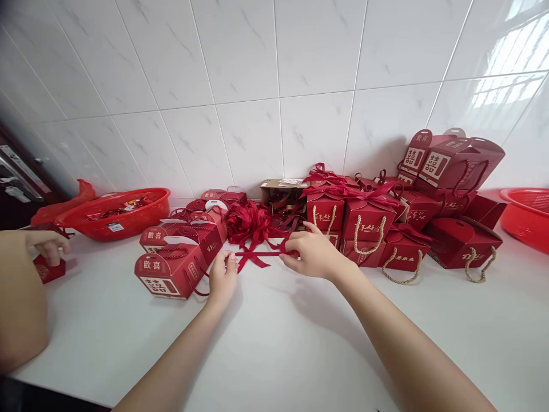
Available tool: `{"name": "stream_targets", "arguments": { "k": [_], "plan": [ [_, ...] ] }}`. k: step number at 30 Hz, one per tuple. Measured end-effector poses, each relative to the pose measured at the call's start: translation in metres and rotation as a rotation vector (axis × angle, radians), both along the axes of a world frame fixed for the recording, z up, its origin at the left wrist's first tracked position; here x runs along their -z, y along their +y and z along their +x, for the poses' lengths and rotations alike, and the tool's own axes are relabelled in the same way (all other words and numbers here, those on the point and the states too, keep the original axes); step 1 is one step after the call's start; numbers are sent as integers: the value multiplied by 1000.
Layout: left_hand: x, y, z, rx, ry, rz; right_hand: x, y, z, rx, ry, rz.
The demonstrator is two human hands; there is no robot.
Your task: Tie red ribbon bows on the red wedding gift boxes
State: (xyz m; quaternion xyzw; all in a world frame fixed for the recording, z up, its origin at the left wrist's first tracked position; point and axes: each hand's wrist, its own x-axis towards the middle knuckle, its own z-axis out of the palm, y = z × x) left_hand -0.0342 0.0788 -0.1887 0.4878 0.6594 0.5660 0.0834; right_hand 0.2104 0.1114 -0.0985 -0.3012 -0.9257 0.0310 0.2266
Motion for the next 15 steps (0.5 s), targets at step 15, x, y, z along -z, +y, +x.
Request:
{"name": "stream_targets", "arguments": {
  "k": [15],
  "plan": [
    [7, 12, -30, -203, -305, -167, -35, -11, 37, 170, 379, 216]
  ]
}}
